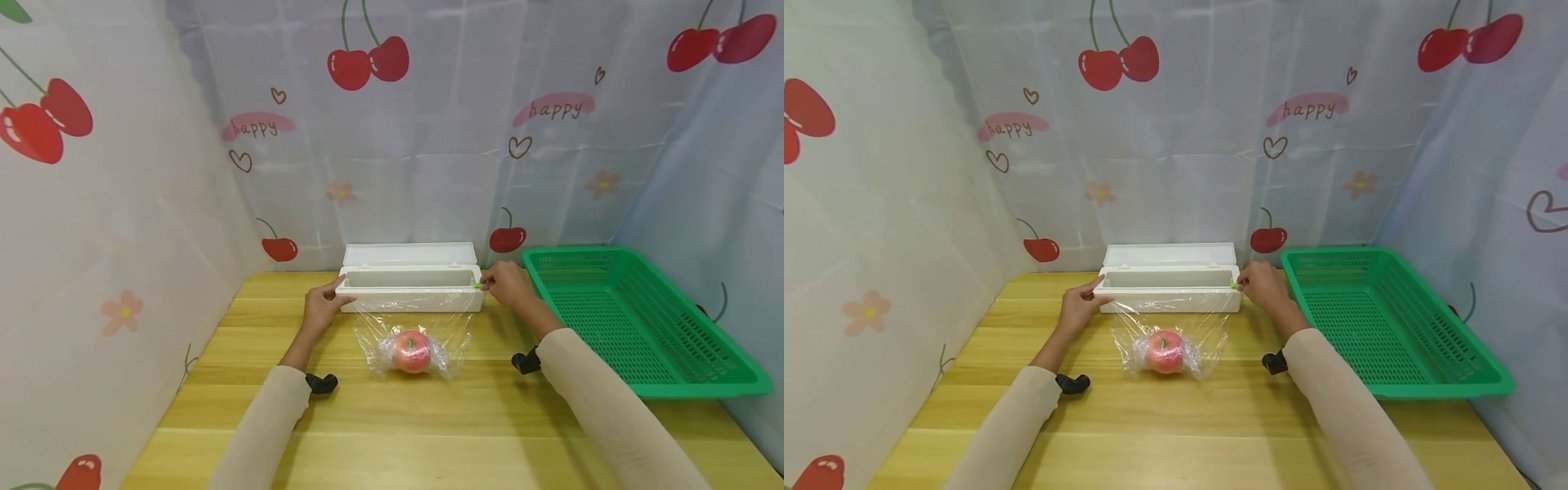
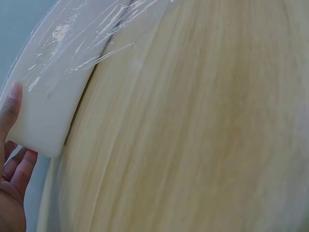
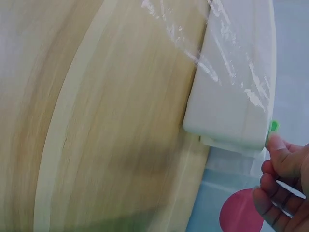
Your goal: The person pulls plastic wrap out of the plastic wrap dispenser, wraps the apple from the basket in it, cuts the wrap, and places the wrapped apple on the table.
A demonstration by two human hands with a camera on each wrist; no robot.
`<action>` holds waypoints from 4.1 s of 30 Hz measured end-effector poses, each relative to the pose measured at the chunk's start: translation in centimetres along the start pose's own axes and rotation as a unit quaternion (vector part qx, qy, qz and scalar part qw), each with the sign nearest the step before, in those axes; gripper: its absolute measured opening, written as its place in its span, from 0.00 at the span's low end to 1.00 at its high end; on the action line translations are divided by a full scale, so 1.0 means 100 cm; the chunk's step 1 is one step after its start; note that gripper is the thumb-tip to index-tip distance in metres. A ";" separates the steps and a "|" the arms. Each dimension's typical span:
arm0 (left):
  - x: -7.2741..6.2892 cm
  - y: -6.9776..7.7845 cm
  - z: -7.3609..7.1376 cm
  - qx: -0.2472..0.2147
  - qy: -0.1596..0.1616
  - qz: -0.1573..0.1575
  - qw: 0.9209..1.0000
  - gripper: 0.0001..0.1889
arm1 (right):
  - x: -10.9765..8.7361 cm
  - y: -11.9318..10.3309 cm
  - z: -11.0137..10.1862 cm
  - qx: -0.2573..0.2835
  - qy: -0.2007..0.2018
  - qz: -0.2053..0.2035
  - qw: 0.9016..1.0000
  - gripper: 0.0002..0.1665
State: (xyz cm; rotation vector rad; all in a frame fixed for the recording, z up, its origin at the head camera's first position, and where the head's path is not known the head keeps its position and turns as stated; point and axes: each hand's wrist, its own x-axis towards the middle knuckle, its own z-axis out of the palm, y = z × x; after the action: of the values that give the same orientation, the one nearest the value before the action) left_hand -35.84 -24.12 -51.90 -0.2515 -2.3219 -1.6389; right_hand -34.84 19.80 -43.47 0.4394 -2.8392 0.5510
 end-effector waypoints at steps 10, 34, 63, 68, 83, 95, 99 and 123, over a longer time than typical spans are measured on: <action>-0.002 0.000 0.000 -0.008 -0.007 -0.009 1.000 0.33 | -0.007 -0.004 0.003 0.016 0.019 0.041 0.999 0.08; -0.017 0.010 0.001 0.031 -0.018 -0.089 0.995 0.55 | -0.050 -0.023 0.044 0.383 0.059 0.263 0.883 0.29; -0.042 0.045 -0.002 -0.079 -0.127 -0.031 0.988 0.15 | -0.067 -0.035 0.041 0.523 0.034 0.141 0.840 0.18; -0.048 0.050 -0.007 -0.103 -0.169 -0.013 0.980 0.15 | -0.077 -0.034 0.034 0.519 0.018 0.131 0.844 0.16; -0.060 0.054 -0.023 -0.175 -0.274 0.062 0.944 0.13 | -0.099 -0.022 0.024 0.522 -0.034 0.018 0.852 0.12; -0.069 0.042 -0.036 -0.181 -0.357 0.037 0.916 0.12 | -0.110 -0.006 0.028 0.464 -0.046 -0.039 0.884 0.06; -0.069 0.039 -0.038 -0.139 -0.377 0.041 0.915 0.11 | -0.110 -0.004 0.032 0.430 -0.058 -0.053 0.899 0.09; -0.058 0.042 -0.059 -0.078 -0.343 0.049 0.935 0.21 | -0.105 -0.027 -0.005 0.238 -0.100 -0.048 0.965 0.11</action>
State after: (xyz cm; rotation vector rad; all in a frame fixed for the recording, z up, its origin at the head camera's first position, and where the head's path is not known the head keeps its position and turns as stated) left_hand -28.31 -28.09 -48.23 -1.1162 -2.5690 -1.8978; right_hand -24.06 20.19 -44.94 0.7461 -2.8297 1.2418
